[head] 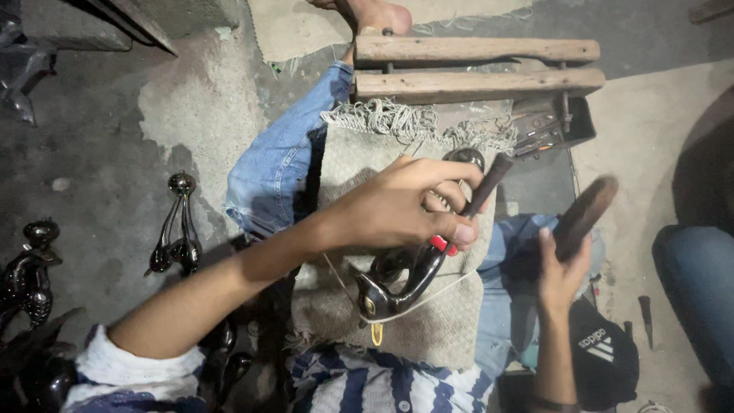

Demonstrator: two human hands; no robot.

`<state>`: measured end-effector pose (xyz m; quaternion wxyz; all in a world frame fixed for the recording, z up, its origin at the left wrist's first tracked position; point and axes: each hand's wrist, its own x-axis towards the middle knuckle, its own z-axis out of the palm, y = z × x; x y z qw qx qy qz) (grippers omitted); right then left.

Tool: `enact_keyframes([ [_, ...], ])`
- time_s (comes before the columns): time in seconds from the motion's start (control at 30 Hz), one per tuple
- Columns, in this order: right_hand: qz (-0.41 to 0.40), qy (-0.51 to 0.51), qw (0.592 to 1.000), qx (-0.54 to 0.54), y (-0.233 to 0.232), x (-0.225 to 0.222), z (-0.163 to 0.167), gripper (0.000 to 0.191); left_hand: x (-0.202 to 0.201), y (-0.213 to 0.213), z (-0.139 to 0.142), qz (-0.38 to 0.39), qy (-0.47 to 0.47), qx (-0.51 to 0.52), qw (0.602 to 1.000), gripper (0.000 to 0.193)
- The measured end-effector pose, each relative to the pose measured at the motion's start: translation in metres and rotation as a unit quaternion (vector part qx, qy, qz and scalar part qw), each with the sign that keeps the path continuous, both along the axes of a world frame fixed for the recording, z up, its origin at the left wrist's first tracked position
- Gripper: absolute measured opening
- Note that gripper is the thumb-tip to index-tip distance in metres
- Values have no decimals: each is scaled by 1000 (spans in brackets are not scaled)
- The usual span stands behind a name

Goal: The person sits on the floor and repeatedly strikes a small metal sculpture with a hammer. They hold the sculpture in one hand and use the hammer in the other to shape or finish the piece. The person occasionally repositions the sculpture and continues hammering.

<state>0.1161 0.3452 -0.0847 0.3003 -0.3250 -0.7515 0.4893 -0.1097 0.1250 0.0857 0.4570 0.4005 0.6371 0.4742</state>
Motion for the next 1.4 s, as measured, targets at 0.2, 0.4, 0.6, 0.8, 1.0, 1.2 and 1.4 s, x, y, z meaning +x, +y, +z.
enact_keyframes([
  [0.2,86,-7,996,-9,11,-13,60,45,3,12,-1,-39,6,24,999,60],
  [0.4,117,31,988,96,16,-27,129,41,7,19,6,-66,34,-21,997,58],
  [0.6,220,-41,973,54,5,-34,153,50,9,20,7,-61,33,-44,997,59],
  [0.8,122,70,984,-106,-1,-27,144,60,7,20,0,-68,87,10,994,61],
  [1.0,201,-11,968,150,2,-16,137,69,1,24,-3,-147,58,16,987,54],
  [1.2,195,-16,952,235,6,-11,153,77,-1,29,-12,-208,65,68,974,33],
  [1.4,64,134,986,-79,-6,-17,169,52,-8,28,-31,-230,17,129,964,34],
])
